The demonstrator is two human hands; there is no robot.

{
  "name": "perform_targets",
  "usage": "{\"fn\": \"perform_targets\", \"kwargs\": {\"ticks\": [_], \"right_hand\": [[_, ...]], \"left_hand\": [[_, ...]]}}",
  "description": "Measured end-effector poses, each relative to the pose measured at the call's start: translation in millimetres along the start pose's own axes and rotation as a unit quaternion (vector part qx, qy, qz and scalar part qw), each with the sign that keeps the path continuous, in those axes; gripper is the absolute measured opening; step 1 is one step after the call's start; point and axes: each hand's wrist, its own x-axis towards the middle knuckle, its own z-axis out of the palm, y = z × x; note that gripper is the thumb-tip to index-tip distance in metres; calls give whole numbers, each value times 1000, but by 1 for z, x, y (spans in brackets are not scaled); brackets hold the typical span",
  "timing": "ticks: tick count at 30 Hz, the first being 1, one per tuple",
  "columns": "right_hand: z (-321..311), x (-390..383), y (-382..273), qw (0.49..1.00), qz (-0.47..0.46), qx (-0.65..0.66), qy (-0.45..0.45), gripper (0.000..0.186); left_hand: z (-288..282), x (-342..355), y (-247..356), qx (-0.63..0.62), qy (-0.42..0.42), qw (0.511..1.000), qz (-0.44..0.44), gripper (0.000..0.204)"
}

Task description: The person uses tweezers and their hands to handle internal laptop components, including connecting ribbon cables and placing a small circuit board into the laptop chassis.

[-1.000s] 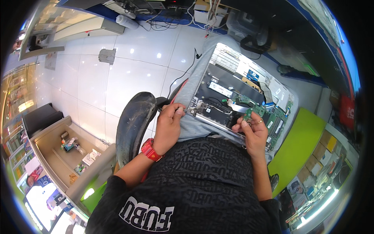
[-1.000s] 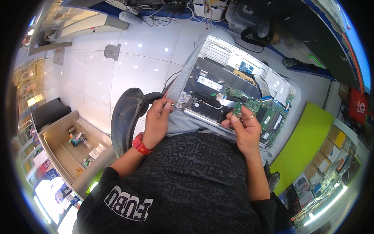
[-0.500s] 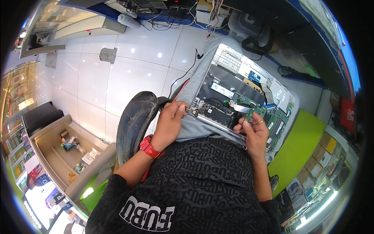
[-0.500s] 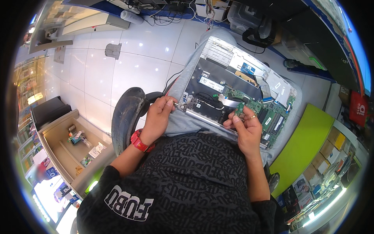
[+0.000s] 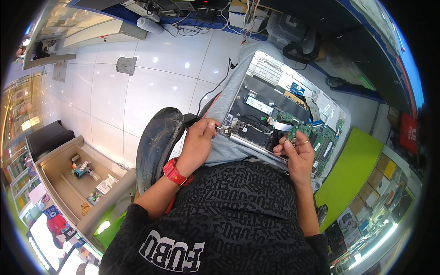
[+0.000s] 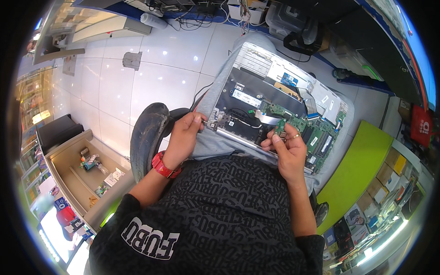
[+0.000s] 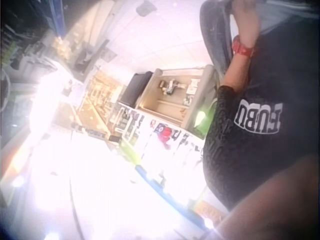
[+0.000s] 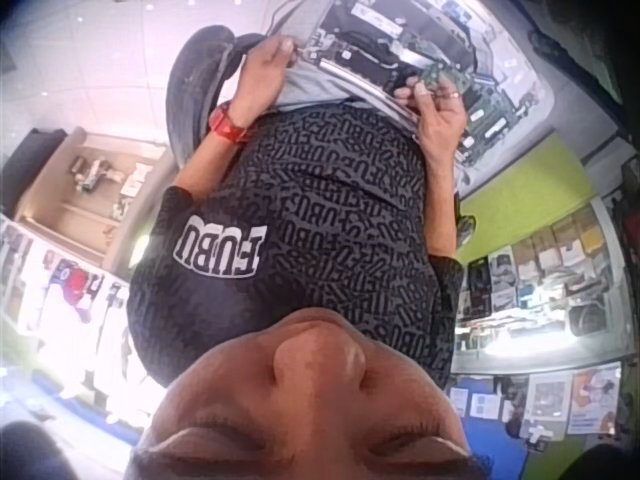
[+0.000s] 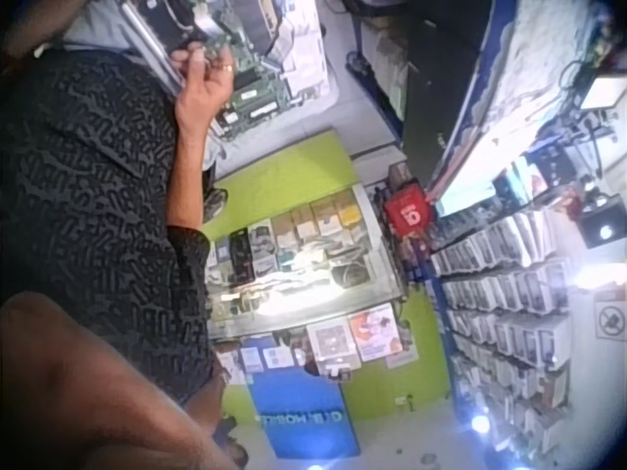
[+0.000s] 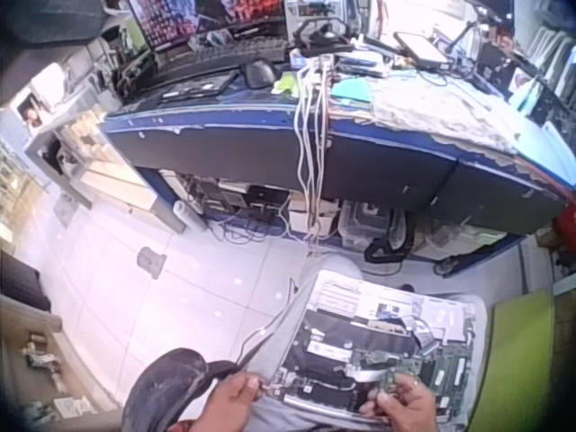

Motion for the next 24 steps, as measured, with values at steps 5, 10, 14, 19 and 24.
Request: {"fn": "perform_targets", "kwargs": {"ticks": [5, 10, 14, 19, 24], "right_hand": [[1, -1, 0, 1000, -2, -5, -2, 40], [-1, 0, 1, 1000, -4, -2, -9, 41], [-2, -1, 1, 1000, 4, 15, -5, 43], [0, 1, 1, 1000, 21, 18, -9, 46], [1, 1, -1, 1000, 18, 12, -17, 45]], "left_hand": [[0, -2, 6, -16, 2, 1000, -15, 31], [-2, -3, 8, -9, -7, 1000, -21, 30], [3, -4, 7, -11, 6, 1000, -15, 29], [4, -6, 1, 23, 32, 999, 18, 32], [10, -8, 3, 59, 48, 997, 14, 32]]}}
